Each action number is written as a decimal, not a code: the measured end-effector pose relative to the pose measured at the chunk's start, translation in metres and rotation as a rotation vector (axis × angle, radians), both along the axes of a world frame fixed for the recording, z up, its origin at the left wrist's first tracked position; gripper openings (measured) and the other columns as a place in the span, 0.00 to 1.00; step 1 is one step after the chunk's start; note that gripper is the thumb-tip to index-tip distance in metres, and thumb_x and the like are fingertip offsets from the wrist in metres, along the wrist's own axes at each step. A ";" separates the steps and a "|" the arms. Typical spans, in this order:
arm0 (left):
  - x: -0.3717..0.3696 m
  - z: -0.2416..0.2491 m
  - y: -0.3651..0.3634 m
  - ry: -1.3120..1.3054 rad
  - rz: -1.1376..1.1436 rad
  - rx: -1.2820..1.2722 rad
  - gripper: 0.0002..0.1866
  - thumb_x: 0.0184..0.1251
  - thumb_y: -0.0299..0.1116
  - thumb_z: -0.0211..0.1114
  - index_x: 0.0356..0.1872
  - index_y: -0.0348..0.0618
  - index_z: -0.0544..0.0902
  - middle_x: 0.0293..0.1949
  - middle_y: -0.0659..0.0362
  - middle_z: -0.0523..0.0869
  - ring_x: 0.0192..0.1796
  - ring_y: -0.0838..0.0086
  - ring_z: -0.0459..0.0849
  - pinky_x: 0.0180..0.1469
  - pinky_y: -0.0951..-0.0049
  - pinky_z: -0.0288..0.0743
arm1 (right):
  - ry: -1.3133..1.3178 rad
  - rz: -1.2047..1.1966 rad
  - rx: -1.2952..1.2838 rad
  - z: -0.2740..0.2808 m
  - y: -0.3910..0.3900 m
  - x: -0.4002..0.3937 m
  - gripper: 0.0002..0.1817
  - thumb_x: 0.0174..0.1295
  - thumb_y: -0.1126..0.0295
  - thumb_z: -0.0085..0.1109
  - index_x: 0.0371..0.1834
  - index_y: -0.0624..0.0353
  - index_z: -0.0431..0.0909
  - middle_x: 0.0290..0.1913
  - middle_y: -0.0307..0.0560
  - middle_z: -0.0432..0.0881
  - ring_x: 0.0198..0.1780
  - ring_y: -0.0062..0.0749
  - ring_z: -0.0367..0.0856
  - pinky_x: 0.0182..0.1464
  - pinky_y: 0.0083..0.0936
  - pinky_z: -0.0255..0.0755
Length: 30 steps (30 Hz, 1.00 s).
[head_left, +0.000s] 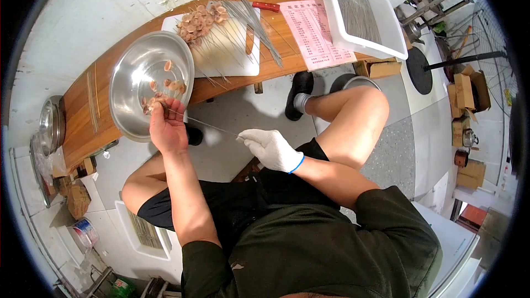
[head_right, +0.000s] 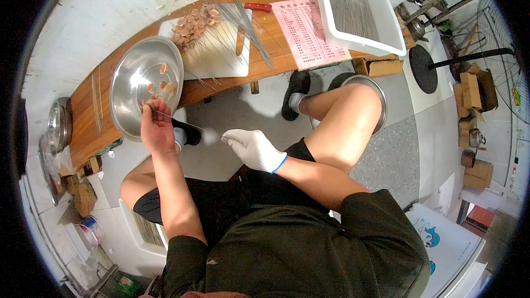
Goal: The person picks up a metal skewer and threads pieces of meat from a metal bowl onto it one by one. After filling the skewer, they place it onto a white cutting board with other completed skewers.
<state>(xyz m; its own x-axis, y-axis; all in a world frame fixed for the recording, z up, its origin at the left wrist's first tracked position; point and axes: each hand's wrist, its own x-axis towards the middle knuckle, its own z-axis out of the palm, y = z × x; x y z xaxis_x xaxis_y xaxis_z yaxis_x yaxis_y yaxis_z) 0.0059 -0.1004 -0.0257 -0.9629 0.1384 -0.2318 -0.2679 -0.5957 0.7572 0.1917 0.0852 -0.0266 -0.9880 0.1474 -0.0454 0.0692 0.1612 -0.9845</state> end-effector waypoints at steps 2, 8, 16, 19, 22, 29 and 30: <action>0.001 0.001 0.003 -0.004 0.017 0.000 0.12 0.74 0.38 0.53 0.44 0.40 0.78 0.40 0.58 0.84 0.42 0.71 0.83 0.50 0.69 0.79 | -0.005 -0.005 0.002 0.000 0.001 -0.001 0.11 0.65 0.73 0.53 0.46 0.65 0.79 0.40 0.56 0.84 0.43 0.41 0.85 0.46 0.28 0.76; 0.006 0.004 0.012 -0.013 0.028 0.036 0.11 0.74 0.36 0.54 0.42 0.39 0.78 0.38 0.56 0.84 0.39 0.70 0.84 0.47 0.69 0.80 | -0.052 -0.023 -0.013 0.006 0.001 -0.003 0.11 0.65 0.73 0.53 0.46 0.66 0.79 0.40 0.57 0.84 0.43 0.41 0.85 0.46 0.28 0.76; 0.010 -0.003 0.021 0.005 -0.013 0.027 0.11 0.74 0.36 0.54 0.41 0.38 0.78 0.37 0.56 0.84 0.39 0.70 0.84 0.46 0.69 0.81 | -0.115 -0.037 -0.065 0.009 0.001 -0.007 0.11 0.65 0.72 0.52 0.46 0.66 0.79 0.41 0.57 0.84 0.44 0.41 0.85 0.46 0.27 0.76; 0.013 -0.002 0.028 -0.011 -0.005 0.028 0.11 0.74 0.36 0.55 0.41 0.38 0.78 0.36 0.56 0.84 0.38 0.70 0.85 0.46 0.70 0.82 | -0.140 -0.035 -0.070 0.012 0.001 -0.009 0.11 0.65 0.72 0.52 0.46 0.67 0.79 0.42 0.57 0.84 0.44 0.41 0.85 0.47 0.27 0.76; 0.017 -0.002 0.031 -0.006 -0.033 0.014 0.11 0.74 0.37 0.55 0.41 0.38 0.78 0.36 0.55 0.84 0.38 0.70 0.85 0.46 0.70 0.82 | -0.159 -0.030 -0.088 0.013 0.001 -0.012 0.12 0.65 0.72 0.53 0.46 0.67 0.79 0.42 0.58 0.84 0.45 0.41 0.84 0.47 0.27 0.75; 0.024 -0.014 0.039 -0.061 -0.051 -0.018 0.12 0.74 0.37 0.54 0.43 0.38 0.77 0.39 0.53 0.85 0.40 0.68 0.85 0.47 0.68 0.82 | -0.019 -0.018 -0.013 -0.003 0.001 -0.020 0.12 0.65 0.72 0.52 0.48 0.66 0.79 0.42 0.56 0.84 0.45 0.38 0.84 0.49 0.27 0.74; 0.024 -0.016 0.040 -0.064 -0.054 -0.030 0.12 0.75 0.37 0.54 0.44 0.37 0.77 0.40 0.53 0.85 0.40 0.67 0.85 0.48 0.67 0.82 | -0.022 -0.018 -0.007 -0.002 0.002 -0.021 0.12 0.65 0.73 0.51 0.48 0.66 0.79 0.42 0.54 0.84 0.45 0.36 0.83 0.49 0.26 0.74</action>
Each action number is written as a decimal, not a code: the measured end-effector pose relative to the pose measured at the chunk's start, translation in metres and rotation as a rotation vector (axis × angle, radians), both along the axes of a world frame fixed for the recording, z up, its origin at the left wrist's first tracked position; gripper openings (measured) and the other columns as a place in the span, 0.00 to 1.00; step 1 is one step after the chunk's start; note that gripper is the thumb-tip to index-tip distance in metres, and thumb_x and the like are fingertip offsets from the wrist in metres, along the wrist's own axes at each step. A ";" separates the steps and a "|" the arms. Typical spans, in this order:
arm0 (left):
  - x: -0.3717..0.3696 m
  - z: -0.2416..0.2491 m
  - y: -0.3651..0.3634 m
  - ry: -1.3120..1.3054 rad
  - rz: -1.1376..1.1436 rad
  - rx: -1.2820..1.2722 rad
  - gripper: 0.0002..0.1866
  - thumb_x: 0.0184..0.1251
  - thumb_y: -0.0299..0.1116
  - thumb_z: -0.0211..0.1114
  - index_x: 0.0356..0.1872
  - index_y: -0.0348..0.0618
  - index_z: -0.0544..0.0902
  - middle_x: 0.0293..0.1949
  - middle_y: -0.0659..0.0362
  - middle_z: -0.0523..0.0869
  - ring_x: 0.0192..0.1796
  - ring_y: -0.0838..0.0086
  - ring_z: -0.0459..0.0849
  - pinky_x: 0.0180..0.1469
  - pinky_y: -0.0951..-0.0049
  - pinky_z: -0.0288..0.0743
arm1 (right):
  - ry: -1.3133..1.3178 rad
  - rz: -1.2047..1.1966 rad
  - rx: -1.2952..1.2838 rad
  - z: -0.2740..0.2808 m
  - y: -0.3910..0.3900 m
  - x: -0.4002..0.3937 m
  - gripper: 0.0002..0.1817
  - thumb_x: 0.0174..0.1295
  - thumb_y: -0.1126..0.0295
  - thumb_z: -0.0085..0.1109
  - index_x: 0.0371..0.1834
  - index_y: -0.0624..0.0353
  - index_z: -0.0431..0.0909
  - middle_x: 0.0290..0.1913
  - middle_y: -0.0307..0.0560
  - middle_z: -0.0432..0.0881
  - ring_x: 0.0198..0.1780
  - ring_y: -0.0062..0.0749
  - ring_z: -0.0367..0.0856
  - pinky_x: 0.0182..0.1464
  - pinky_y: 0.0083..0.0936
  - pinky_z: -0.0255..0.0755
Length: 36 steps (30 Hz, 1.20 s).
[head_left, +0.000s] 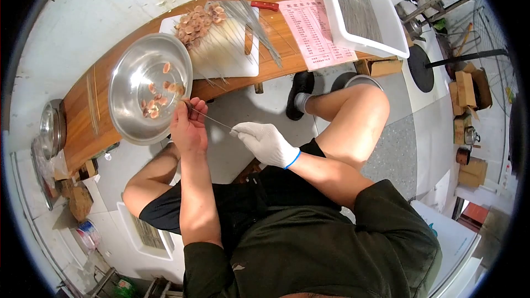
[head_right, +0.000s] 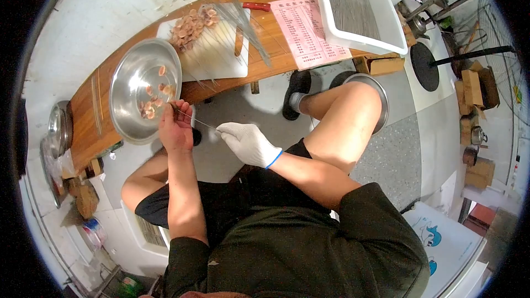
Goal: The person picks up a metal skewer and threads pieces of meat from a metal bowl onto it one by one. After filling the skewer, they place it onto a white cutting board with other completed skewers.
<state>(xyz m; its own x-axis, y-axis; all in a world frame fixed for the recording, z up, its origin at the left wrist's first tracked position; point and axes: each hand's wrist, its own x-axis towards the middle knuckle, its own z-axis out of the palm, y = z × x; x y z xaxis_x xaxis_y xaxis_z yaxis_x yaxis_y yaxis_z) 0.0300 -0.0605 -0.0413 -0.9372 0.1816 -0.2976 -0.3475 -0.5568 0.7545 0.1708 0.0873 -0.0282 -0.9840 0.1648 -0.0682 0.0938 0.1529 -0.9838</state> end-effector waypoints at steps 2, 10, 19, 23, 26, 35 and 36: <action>0.000 0.001 0.001 0.007 -0.020 0.011 0.13 0.76 0.37 0.51 0.48 0.37 0.76 0.43 0.52 0.84 0.43 0.66 0.85 0.50 0.66 0.81 | -0.005 -0.010 0.001 0.003 0.001 -0.002 0.12 0.65 0.73 0.51 0.48 0.66 0.79 0.42 0.53 0.84 0.45 0.35 0.83 0.50 0.26 0.74; -0.002 0.005 -0.007 0.031 -0.101 0.163 0.21 0.78 0.38 0.44 0.65 0.37 0.67 0.58 0.51 0.76 0.58 0.63 0.78 0.61 0.61 0.73 | 0.200 -0.060 0.414 0.002 0.009 -0.006 0.14 0.62 0.70 0.54 0.51 0.54 0.77 0.36 0.51 0.82 0.38 0.49 0.81 0.40 0.36 0.76; -0.002 0.017 -0.009 0.087 -0.243 0.377 0.26 0.74 0.42 0.44 0.66 0.38 0.66 0.66 0.47 0.70 0.66 0.58 0.70 0.69 0.57 0.62 | 0.272 -0.067 0.648 0.009 0.011 -0.007 0.18 0.55 0.72 0.54 0.51 0.50 0.76 0.27 0.43 0.76 0.28 0.41 0.79 0.29 0.34 0.73; 0.001 0.019 -0.010 0.141 -0.292 0.350 0.28 0.70 0.41 0.48 0.68 0.38 0.65 0.63 0.48 0.73 0.63 0.59 0.73 0.67 0.56 0.65 | 0.447 -0.109 0.757 0.002 0.011 -0.010 0.19 0.52 0.72 0.55 0.50 0.55 0.76 0.25 0.40 0.74 0.26 0.37 0.77 0.26 0.31 0.72; 0.000 0.014 -0.014 0.166 -0.329 0.282 0.30 0.67 0.42 0.51 0.68 0.38 0.64 0.59 0.50 0.76 0.60 0.61 0.76 0.65 0.58 0.67 | 0.456 -0.079 0.818 0.008 0.012 -0.009 0.19 0.51 0.72 0.55 0.49 0.56 0.76 0.24 0.39 0.72 0.25 0.35 0.77 0.26 0.29 0.72; 0.000 0.027 -0.016 0.218 -0.400 0.294 0.34 0.62 0.43 0.57 0.69 0.37 0.64 0.52 0.54 0.80 0.53 0.63 0.79 0.61 0.60 0.70 | 0.488 -0.052 0.802 0.008 0.010 -0.008 0.20 0.52 0.71 0.56 0.50 0.56 0.75 0.24 0.40 0.71 0.25 0.35 0.76 0.25 0.30 0.72; 0.000 0.027 -0.016 0.220 -0.398 0.286 0.34 0.62 0.43 0.57 0.69 0.38 0.64 0.52 0.54 0.80 0.53 0.63 0.79 0.61 0.60 0.70 | 0.474 -0.044 0.794 0.008 0.009 -0.007 0.20 0.52 0.71 0.57 0.50 0.56 0.75 0.24 0.40 0.71 0.25 0.36 0.77 0.26 0.30 0.72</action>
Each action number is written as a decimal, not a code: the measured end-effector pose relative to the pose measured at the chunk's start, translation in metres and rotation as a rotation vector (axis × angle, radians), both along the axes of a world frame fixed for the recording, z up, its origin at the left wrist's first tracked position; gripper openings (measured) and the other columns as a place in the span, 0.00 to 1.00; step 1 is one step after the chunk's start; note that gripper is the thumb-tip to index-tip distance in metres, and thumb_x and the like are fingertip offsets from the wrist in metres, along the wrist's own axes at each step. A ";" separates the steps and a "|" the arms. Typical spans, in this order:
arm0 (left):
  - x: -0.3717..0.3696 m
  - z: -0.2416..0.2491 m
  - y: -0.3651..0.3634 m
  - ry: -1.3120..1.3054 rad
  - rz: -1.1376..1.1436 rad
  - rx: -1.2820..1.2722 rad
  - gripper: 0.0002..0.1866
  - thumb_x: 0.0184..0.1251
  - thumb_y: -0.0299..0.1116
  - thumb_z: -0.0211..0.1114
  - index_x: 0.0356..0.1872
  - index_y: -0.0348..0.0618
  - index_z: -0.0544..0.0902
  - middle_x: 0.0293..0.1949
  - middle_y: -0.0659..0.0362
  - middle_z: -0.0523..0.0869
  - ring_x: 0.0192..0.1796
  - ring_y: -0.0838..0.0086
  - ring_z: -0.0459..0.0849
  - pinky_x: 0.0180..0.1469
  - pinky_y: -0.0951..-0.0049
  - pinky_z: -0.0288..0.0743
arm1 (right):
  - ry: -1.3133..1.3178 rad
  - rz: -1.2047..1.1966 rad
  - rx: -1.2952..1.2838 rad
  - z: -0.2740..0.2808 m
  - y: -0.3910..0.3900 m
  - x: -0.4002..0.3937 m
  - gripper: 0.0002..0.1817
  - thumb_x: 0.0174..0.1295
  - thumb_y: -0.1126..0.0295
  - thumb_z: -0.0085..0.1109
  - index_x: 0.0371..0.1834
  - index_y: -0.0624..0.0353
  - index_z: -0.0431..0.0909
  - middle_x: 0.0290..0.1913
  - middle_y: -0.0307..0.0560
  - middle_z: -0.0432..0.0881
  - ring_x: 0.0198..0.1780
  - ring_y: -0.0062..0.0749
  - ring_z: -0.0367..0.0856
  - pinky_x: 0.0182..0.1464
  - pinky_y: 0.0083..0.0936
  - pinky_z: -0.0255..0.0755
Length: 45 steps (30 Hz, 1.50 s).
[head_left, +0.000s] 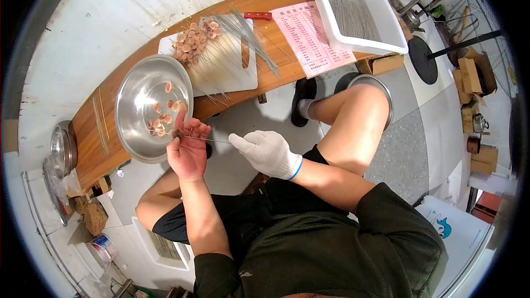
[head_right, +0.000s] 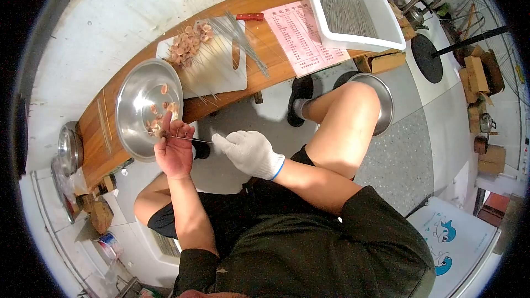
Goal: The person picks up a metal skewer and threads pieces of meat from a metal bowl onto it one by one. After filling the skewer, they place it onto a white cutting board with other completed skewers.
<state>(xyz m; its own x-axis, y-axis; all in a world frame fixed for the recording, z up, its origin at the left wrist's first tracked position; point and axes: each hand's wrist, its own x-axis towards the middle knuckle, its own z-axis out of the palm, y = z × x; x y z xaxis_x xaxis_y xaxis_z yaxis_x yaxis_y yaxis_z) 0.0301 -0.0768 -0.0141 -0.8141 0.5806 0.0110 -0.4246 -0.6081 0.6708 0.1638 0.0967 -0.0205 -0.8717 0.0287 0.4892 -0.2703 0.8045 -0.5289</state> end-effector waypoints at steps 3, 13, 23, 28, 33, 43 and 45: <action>0.000 0.000 0.001 -0.002 0.005 -0.016 0.34 0.62 0.43 0.57 0.69 0.38 0.64 0.52 0.54 0.80 0.52 0.63 0.79 0.61 0.60 0.70 | -0.031 0.009 -0.045 -0.001 -0.001 0.001 0.19 0.53 0.70 0.57 0.51 0.55 0.75 0.24 0.42 0.71 0.26 0.37 0.77 0.26 0.31 0.72; -0.004 -0.015 -0.003 -0.027 0.073 -0.170 0.22 0.74 0.38 0.52 0.63 0.37 0.70 0.50 0.52 0.81 0.51 0.63 0.80 0.59 0.61 0.72 | -0.238 0.037 -0.491 -0.003 -0.003 0.005 0.15 0.64 0.73 0.54 0.53 0.60 0.77 0.31 0.52 0.81 0.30 0.40 0.80 0.34 0.30 0.74; -0.040 -0.016 -0.008 0.082 0.296 -0.830 0.13 0.72 0.27 0.56 0.52 0.32 0.79 0.39 0.57 0.85 0.40 0.74 0.83 0.49 0.75 0.76 | -0.640 0.004 -1.159 -0.002 0.010 0.006 0.15 0.68 0.71 0.50 0.54 0.68 0.76 0.29 0.37 0.77 0.29 0.17 0.69 0.34 0.18 0.69; -0.143 -0.051 -0.049 0.441 0.345 -1.398 0.18 0.68 0.38 0.60 0.49 0.33 0.81 0.39 0.54 0.86 0.40 0.72 0.84 0.47 0.73 0.76 | -0.727 -0.041 -1.159 0.005 0.017 -0.003 0.16 0.69 0.70 0.49 0.53 0.68 0.77 0.27 0.35 0.74 0.29 0.17 0.68 0.34 0.18 0.68; -0.200 -0.076 -0.030 0.795 0.280 -1.746 0.18 0.65 0.39 0.60 0.49 0.34 0.81 0.42 0.46 0.85 0.45 0.57 0.84 0.51 0.64 0.75 | -0.768 -0.045 -1.201 -0.005 0.016 -0.014 0.16 0.69 0.69 0.49 0.53 0.68 0.77 0.26 0.36 0.74 0.29 0.18 0.69 0.34 0.19 0.68; -0.219 -0.105 -0.010 0.790 0.218 -1.714 0.13 0.64 0.37 0.63 0.42 0.39 0.84 0.37 0.45 0.84 0.42 0.53 0.82 0.47 0.61 0.74 | -0.822 -0.014 -1.364 -0.012 0.025 -0.023 0.15 0.69 0.67 0.48 0.52 0.64 0.78 0.24 0.34 0.72 0.25 0.16 0.66 0.29 0.17 0.64; -0.207 -0.089 -0.014 0.662 0.279 -1.545 0.12 0.65 0.34 0.63 0.45 0.37 0.83 0.36 0.54 0.84 0.34 0.69 0.82 0.40 0.69 0.75 | -0.847 0.003 -1.385 -0.009 0.026 -0.026 0.15 0.69 0.68 0.48 0.52 0.65 0.78 0.23 0.34 0.70 0.24 0.15 0.64 0.27 0.16 0.62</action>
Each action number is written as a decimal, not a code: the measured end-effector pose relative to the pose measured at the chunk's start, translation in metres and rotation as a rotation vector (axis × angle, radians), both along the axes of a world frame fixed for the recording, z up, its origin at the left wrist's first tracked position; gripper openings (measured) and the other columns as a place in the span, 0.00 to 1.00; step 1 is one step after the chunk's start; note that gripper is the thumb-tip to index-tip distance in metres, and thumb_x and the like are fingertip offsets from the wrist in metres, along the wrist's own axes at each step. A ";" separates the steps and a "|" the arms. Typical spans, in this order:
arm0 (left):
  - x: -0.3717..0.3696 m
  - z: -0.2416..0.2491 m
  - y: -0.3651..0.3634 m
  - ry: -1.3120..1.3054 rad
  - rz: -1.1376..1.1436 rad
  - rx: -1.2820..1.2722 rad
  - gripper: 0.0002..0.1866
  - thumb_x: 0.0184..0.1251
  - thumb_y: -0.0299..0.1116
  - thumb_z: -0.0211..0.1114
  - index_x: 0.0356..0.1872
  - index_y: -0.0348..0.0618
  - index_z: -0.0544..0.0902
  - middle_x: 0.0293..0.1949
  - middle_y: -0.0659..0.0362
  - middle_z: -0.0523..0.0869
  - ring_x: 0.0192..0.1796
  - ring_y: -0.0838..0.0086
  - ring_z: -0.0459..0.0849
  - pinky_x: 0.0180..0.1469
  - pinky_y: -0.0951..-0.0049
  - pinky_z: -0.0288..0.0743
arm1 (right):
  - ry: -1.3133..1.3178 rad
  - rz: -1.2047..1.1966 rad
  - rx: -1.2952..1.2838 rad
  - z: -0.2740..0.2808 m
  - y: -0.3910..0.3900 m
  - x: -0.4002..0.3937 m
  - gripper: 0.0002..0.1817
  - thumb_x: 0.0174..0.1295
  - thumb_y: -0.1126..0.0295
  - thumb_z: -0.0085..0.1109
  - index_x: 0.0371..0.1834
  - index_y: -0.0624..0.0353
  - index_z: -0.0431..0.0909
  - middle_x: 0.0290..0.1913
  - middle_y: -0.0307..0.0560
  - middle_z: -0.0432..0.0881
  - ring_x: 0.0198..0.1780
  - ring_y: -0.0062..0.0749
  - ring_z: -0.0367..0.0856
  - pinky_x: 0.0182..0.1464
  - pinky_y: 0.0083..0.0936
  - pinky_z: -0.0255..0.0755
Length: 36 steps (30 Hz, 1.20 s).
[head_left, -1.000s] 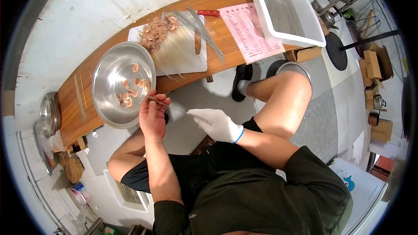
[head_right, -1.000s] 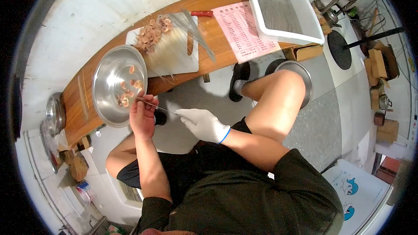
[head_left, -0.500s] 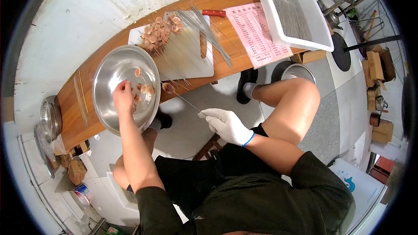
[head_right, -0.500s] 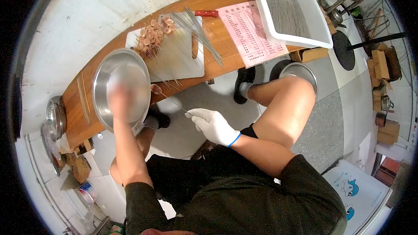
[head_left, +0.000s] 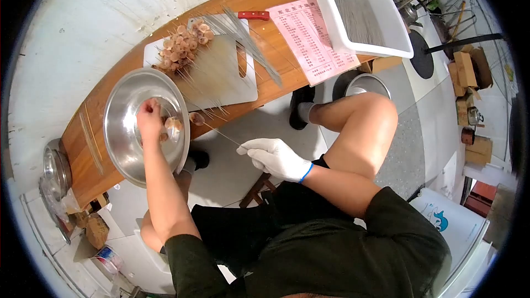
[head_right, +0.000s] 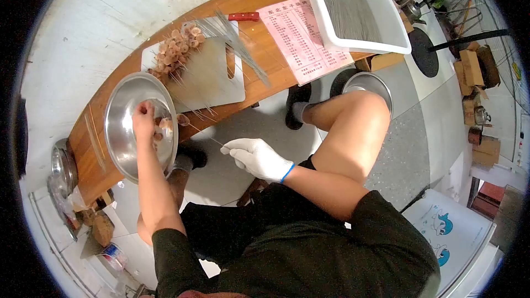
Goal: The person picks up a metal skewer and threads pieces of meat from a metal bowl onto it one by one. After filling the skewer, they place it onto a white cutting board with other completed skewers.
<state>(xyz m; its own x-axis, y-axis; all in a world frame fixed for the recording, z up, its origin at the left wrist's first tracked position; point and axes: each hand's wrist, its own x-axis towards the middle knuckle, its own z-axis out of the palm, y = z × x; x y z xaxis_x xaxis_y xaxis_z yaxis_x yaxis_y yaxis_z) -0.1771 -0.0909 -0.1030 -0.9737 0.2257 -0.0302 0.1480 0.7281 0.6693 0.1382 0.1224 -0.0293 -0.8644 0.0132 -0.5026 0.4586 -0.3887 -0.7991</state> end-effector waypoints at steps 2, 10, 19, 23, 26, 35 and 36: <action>0.029 0.030 0.004 -0.198 0.198 0.325 0.14 0.65 0.33 0.64 0.47 0.37 0.82 0.35 0.59 0.83 0.32 0.76 0.79 0.36 0.74 0.74 | 0.000 0.029 0.021 0.012 -0.001 0.001 0.15 0.69 0.70 0.46 0.52 0.68 0.77 0.22 0.34 0.68 0.23 0.15 0.62 0.25 0.15 0.59; 0.120 0.069 -0.025 -0.433 0.305 1.037 0.10 0.70 0.30 0.59 0.47 0.38 0.79 0.39 0.58 0.85 0.36 0.75 0.84 0.36 0.81 0.77 | 0.058 0.062 -0.021 0.012 -0.016 0.019 0.15 0.68 0.70 0.48 0.51 0.66 0.78 0.22 0.33 0.70 0.24 0.15 0.64 0.26 0.16 0.61; 0.148 0.069 -0.037 -0.379 0.290 1.298 0.08 0.73 0.29 0.54 0.47 0.40 0.77 0.45 0.55 0.84 0.45 0.68 0.85 0.46 0.74 0.81 | 0.120 0.148 0.120 0.020 -0.024 0.039 0.15 0.67 0.70 0.49 0.51 0.66 0.79 0.23 0.34 0.70 0.25 0.16 0.65 0.29 0.16 0.63; 0.155 0.076 -0.026 -0.264 0.307 1.278 0.11 0.73 0.27 0.54 0.53 0.40 0.73 0.48 0.53 0.82 0.48 0.67 0.84 0.52 0.72 0.80 | 0.177 0.151 0.215 0.018 -0.025 0.044 0.14 0.66 0.71 0.50 0.50 0.66 0.79 0.23 0.35 0.72 0.26 0.17 0.66 0.30 0.17 0.65; 0.155 0.073 -0.027 -0.246 0.253 1.297 0.12 0.73 0.28 0.54 0.54 0.38 0.72 0.49 0.52 0.82 0.50 0.66 0.83 0.54 0.71 0.79 | 0.177 0.179 0.256 0.020 -0.025 0.046 0.14 0.66 0.71 0.50 0.50 0.66 0.79 0.25 0.37 0.75 0.28 0.17 0.68 0.32 0.18 0.67; 0.157 0.077 -0.031 -0.419 0.425 1.556 0.14 0.73 0.31 0.54 0.55 0.34 0.72 0.53 0.50 0.80 0.54 0.65 0.81 0.57 0.67 0.77 | 0.203 0.157 0.236 0.009 -0.031 0.047 0.14 0.67 0.71 0.51 0.49 0.66 0.80 0.30 0.37 0.78 0.29 0.17 0.70 0.33 0.16 0.69; 0.157 0.077 -0.031 -0.411 0.417 1.576 0.15 0.73 0.31 0.54 0.55 0.34 0.72 0.54 0.51 0.79 0.55 0.65 0.81 0.57 0.68 0.77 | 0.207 0.159 0.239 0.009 -0.031 0.046 0.14 0.67 0.71 0.51 0.49 0.66 0.80 0.30 0.38 0.78 0.29 0.17 0.70 0.33 0.17 0.69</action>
<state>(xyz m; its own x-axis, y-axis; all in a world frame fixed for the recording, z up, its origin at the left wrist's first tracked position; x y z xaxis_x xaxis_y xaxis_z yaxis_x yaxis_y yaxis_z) -0.0206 -0.1217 -0.0260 -0.9560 0.0282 -0.2919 -0.2268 -0.7019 0.6752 0.1844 0.0915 -0.0204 -0.9483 -0.0340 -0.3156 0.3174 -0.1159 -0.9412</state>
